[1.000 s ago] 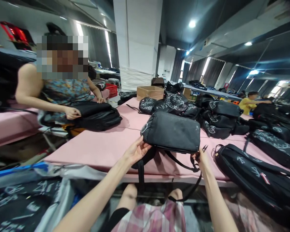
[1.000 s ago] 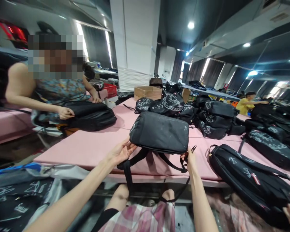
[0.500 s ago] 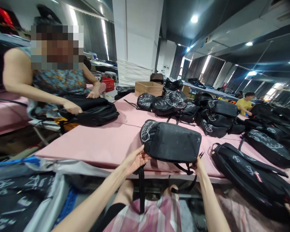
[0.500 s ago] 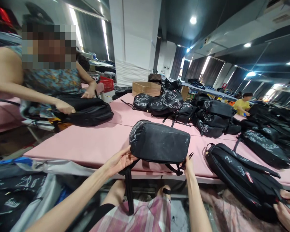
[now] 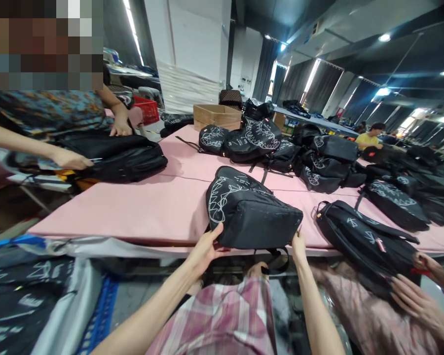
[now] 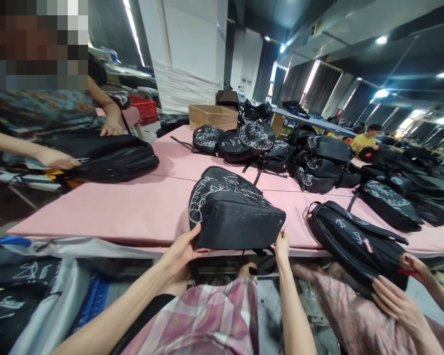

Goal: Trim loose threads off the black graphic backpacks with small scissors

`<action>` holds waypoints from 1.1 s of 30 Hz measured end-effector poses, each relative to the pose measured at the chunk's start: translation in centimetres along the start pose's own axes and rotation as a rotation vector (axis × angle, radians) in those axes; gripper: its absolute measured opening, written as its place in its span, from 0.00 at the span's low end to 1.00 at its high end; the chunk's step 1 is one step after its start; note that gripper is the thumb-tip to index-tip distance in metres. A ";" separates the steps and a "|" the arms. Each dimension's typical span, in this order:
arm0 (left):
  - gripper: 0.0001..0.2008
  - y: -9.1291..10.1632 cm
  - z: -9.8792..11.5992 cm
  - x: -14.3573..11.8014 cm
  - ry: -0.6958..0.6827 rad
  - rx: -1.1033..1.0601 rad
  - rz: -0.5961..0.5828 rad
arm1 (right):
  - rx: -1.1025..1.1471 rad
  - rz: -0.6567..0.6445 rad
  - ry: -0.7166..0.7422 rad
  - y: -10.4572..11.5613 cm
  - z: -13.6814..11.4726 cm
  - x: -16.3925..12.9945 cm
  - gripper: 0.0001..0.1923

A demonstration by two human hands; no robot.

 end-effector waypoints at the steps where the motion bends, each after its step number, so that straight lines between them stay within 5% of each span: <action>1: 0.16 -0.2 -0.3 0.0 -0.016 0.008 0.013 | -0.038 0.058 0.036 0.4 -1.1 -0.2 0.09; 3: 0.16 -0.7 -1.0 0.1 -0.064 0.022 0.048 | -0.156 0.197 0.192 0.9 -4.3 -1.0 0.10; 5: 0.18 -1.3 -1.8 0.0 -0.110 0.061 0.070 | -0.336 0.288 0.502 0.3 -8.4 -3.0 0.14; 7: 0.22 -2.4 -2.7 -0.2 -0.149 0.113 0.085 | -0.411 0.127 0.736 -1.7 -11.6 -5.8 0.16; 8: 0.23 -2.9 -3.0 -0.2 -0.176 0.137 0.099 | -0.465 -0.060 0.777 -3.1 -12.5 -7.3 0.15; 10: 0.24 -4.1 -3.6 -0.3 -0.250 0.169 0.147 | -0.574 -0.243 0.762 -5.1 -13.0 -9.8 0.18; 14: 0.19 -6.1 -3.9 -0.6 -0.380 0.309 0.213 | -0.614 -0.142 0.637 -5.2 -11.1 -11.2 0.14; 20: 0.16 -7.8 -3.9 -0.8 -0.395 0.512 0.203 | -0.038 -0.038 0.256 -2.4 -7.7 -8.6 0.13; 24: 0.12 -7.3 -3.3 -1.4 -0.418 0.616 0.164 | 0.167 0.044 0.173 -2.2 -7.8 -7.6 0.12; 28: 0.22 -7.1 -1.5 -3.5 -0.689 0.615 0.286 | 0.191 0.051 0.201 -3.1 -8.6 -7.7 0.11; 30: 0.26 -8.1 -1.0 -4.2 -0.852 0.727 0.230 | 0.221 0.035 0.199 -3.8 -8.6 -7.9 0.11; 33: 0.17 -9.4 -1.2 -3.9 -1.029 1.024 0.122 | 0.307 0.032 0.159 -4.6 -8.1 -8.1 0.11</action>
Point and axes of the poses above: each hand's wrist, its own x-axis towards the middle knuckle, its own y-axis out of the back of the hand, z = x × y, the point moved 3 cm from there along x, towards the middle knuckle, and after that the axes turned 7 degrees about x, right-handed, at the moved point
